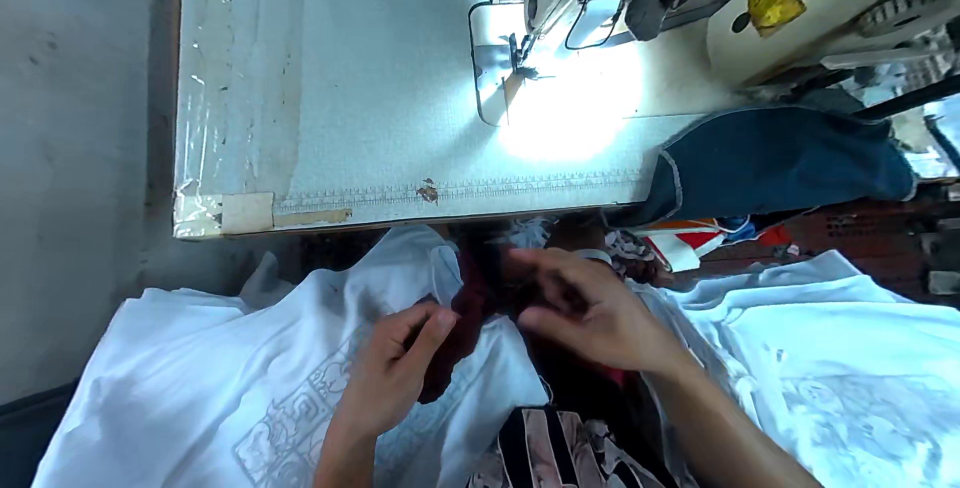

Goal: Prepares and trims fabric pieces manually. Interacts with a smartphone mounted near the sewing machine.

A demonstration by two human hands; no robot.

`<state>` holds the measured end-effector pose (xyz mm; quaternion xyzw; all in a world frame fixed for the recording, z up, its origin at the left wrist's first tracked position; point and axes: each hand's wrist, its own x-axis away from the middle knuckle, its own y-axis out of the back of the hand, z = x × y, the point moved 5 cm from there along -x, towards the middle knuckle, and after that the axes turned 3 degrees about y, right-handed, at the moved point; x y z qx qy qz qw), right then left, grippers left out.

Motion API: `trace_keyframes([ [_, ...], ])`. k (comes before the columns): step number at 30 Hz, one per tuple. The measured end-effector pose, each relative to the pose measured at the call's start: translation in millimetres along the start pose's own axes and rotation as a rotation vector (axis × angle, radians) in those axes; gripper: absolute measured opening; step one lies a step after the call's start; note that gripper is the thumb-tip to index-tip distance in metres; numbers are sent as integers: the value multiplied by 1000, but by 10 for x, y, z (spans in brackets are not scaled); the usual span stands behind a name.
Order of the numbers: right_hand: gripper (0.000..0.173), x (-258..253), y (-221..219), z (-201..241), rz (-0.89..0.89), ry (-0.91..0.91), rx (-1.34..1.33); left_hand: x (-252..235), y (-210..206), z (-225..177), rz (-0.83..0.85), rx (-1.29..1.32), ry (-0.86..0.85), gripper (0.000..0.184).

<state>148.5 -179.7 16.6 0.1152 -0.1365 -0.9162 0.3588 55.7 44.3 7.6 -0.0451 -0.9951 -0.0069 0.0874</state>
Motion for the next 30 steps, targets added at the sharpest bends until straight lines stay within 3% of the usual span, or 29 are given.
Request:
trace_keyframes([
  [2, 65, -103, -256, 5, 115, 66, -27, 9, -61, -51, 101, 43, -58, 27],
  [5, 35, -215, -401, 20, 283, 181, -131, 48, -64, -97, 151, -30, -35, 23],
  [8, 39, -236, -260, 78, 334, 273, -103, 106, -97, -64, 138, -138, 36, 26],
  [12, 41, -246, -153, 24, 371, 363, -85, 206, -266, -135, 150, 9, 18, 28],
  [19, 42, -205, -205, -123, 307, 317, -140, 152, -342, -39, 159, 128, 43, 26],
  [23, 37, -104, -323, 76, 221, 289, -115, 65, -396, 44, 64, -63, 13, 27],
  [25, 39, -94, -263, -153, 177, 281, -130, 112, -359, 1, 14, -96, 2, 30],
  [30, 39, -142, -244, -109, 208, 214, -151, 77, -301, 23, 68, 56, -12, 28],
])
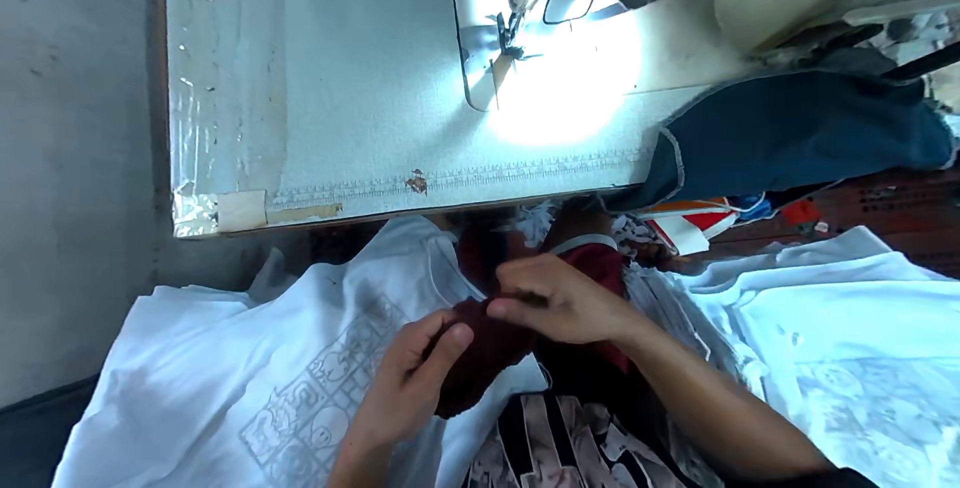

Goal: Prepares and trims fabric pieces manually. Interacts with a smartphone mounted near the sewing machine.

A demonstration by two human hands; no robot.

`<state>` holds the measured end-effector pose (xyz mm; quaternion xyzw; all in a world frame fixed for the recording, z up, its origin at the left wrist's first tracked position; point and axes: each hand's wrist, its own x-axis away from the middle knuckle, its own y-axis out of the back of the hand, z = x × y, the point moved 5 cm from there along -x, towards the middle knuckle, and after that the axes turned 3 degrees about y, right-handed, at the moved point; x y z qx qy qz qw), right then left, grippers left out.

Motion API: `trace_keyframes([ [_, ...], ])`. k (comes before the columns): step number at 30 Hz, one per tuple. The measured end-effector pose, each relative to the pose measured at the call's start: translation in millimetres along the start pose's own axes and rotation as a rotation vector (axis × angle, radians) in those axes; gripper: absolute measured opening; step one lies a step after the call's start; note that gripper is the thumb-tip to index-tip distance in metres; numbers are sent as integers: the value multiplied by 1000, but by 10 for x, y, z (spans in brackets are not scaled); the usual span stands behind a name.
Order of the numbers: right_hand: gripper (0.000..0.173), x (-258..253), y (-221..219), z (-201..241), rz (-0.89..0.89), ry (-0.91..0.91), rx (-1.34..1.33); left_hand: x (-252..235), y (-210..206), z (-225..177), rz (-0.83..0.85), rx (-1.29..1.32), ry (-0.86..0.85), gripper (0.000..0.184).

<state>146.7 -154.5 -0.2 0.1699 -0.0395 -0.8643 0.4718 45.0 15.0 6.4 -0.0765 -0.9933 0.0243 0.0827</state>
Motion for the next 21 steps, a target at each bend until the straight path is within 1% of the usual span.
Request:
trace_keyframes([
  [2, 39, -40, -15, -23, -19, -23, -29, -13, -12, -71, 11, 48, -17, 31],
  [4, 34, -44, -46, -21, -69, -71, -27, 10, 6, -87, -16, 82, -14, 32],
  [5, 31, -26, -47, -5, -103, -119, 13, 27, 13, -96, -29, 82, -13, 33],
  [6, 33, -1, -33, 22, -139, -183, 84, 41, 17, -112, -40, 73, -17, 34],
  [9, 50, 109, 71, 175, -227, -365, 410, 69, 27, -156, -103, -14, -44, 33],
  [11, 57, 170, 95, 323, -211, -408, 561, 81, 38, -161, -158, -73, -50, 33],
  [13, 49, 201, 53, 480, -166, -364, 574, 88, 54, -166, -195, -98, -48, 35],
  [15, 38, 206, -28, 610, -151, -275, 535, 96, 70, -170, -222, -93, -35, 36],
  [16, 35, 199, -74, 658, -154, -235, 543, 100, 79, -169, -233, -73, -30, 36],
  [19, 33, 145, -193, 722, -177, -149, 665, 126, 98, -163, -255, -6, -15, 37],
  [21, 33, 117, -234, 720, -198, -134, 699, 137, 101, -167, -263, 2, -11, 37],
])
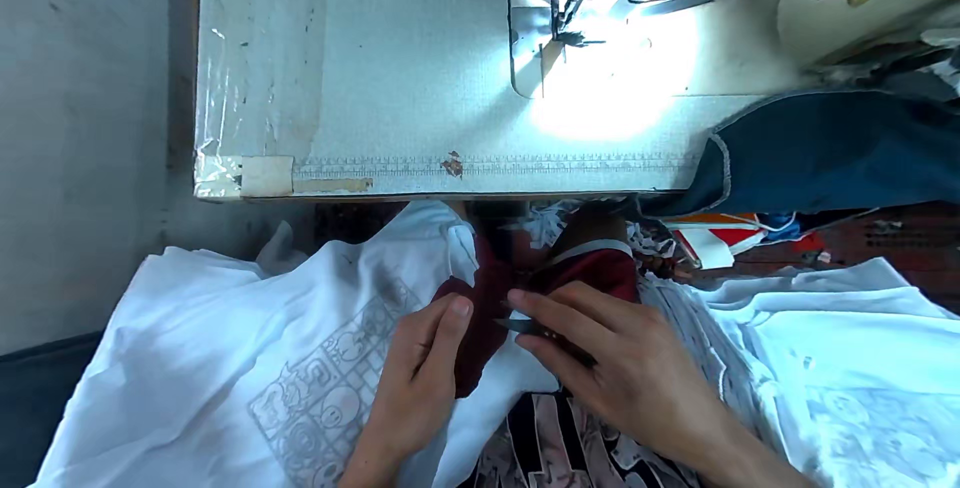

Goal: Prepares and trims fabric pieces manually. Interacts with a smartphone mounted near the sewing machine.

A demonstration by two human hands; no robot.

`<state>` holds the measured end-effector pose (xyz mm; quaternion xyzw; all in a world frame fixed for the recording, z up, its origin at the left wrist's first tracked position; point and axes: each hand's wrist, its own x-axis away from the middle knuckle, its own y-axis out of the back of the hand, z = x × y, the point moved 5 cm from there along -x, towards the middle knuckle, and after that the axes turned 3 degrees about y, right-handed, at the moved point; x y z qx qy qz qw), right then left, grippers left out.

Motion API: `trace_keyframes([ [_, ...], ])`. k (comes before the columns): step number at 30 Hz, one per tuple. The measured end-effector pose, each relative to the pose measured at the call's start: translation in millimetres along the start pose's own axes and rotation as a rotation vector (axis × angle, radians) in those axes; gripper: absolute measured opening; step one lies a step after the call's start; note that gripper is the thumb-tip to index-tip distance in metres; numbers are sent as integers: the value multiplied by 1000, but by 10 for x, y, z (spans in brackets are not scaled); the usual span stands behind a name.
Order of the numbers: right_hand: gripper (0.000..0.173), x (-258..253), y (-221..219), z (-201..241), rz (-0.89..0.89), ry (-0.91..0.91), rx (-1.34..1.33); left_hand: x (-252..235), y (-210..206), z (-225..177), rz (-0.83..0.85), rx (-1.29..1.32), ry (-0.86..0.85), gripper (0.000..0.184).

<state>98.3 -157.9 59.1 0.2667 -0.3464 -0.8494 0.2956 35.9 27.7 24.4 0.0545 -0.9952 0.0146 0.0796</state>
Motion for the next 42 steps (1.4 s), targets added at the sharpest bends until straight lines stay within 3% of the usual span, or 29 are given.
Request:
trace_keyframes([
  [13, 31, -37, -33, 56, 5, -2, 87, 34, 43, -11, 7, 7, 1, 41],
  [21, 27, -42, -69, 144, -66, 30, 301, 22, 7, 8, 19, -17, -12, 37],
  [23, 29, -40, -125, 87, -96, 9, 161, 15, 5, 19, 9, 53, 13, 35],
  [26, 34, -21, -270, -57, -94, -61, -288, 3, 11, 21, 15, 173, 44, 34],
  [28, 36, -7, -364, -94, -94, -93, -533, -5, 10, 4, 31, 157, 29, 34],
  [30, 37, 12, -427, -88, -103, -103, -608, -11, 8, -4, 37, 82, -9, 33],
  [36, 30, -17, -413, 45, -167, 46, 158, -7, -47, -29, -31, -257, -105, 23],
  [38, 28, -32, -439, 30, -123, 22, 11, -13, -57, -10, -51, -296, -88, 20],
  [40, 31, -18, -501, -46, -73, -136, -441, -9, -50, -12, -58, -287, -73, 18],
  [42, 33, -31, -484, -133, -139, -318, -769, 8, -38, 9, -49, -237, -38, 15],
])
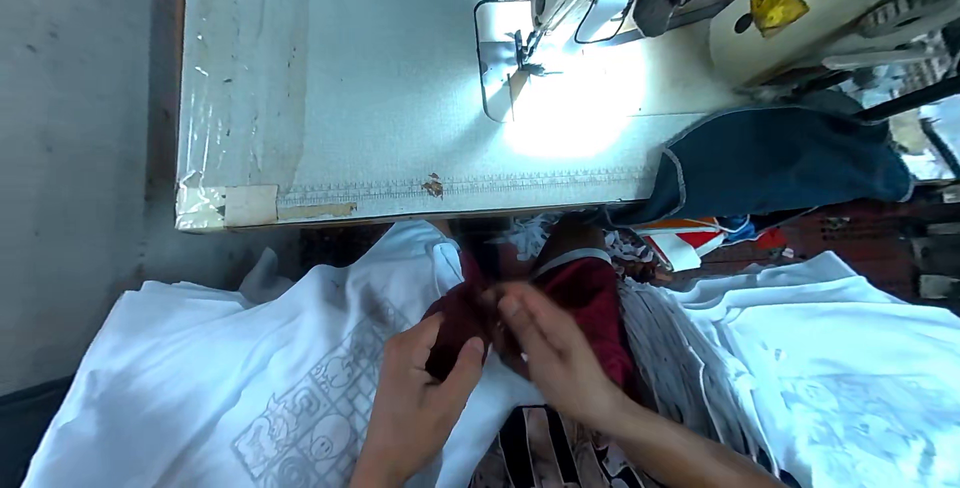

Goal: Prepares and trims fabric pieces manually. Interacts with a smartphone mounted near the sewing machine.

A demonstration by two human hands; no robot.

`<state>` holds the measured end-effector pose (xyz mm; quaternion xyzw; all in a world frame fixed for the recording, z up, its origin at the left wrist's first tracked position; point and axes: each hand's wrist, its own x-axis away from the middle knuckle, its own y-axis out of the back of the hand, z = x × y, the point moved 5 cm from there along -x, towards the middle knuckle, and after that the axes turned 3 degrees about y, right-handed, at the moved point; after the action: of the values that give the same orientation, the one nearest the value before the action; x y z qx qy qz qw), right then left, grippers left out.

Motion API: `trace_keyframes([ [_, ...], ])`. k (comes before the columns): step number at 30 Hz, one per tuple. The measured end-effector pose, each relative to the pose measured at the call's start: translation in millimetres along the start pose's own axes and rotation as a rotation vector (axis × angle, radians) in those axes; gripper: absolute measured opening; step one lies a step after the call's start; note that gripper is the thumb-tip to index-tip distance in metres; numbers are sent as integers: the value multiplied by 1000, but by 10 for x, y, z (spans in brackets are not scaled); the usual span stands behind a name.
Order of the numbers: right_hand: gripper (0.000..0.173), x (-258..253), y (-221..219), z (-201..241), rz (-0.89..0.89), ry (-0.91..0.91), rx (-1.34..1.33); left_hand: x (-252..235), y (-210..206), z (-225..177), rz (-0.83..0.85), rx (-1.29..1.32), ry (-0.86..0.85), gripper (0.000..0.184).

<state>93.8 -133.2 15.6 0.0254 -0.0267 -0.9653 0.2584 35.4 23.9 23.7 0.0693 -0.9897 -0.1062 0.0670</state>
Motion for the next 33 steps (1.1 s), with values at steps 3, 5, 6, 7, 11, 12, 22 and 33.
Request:
trace_keyframes([
  [3, 32, -74, 179, 89, -96, 79, 43, 19, -22, 48, 21, 73, 41, 13],
  [5, 35, -69, 214, 145, -34, 117, 92, 16, -30, 45, 46, 120, 41, 13],
  [6, 35, -66, 225, 162, 3, 115, 115, 11, -29, 34, 60, 130, 29, 13],
  [7, 36, -61, 234, 173, 32, 111, 140, 9, -25, 27, 72, 137, 9, 14],
  [11, 40, -10, 253, 210, 64, 126, 342, 12, 31, 16, 127, 159, -66, 22],
  [12, 40, 4, 252, 233, 71, 147, 405, 12, 44, 15, 139, 169, -75, 23],
  [22, 32, 64, 203, 397, 64, 339, 700, -26, 93, 9, 146, 236, -154, 35],
  [33, 31, 67, 180, 421, 75, 347, 759, -21, 117, 14, 112, 153, -146, 38],
])
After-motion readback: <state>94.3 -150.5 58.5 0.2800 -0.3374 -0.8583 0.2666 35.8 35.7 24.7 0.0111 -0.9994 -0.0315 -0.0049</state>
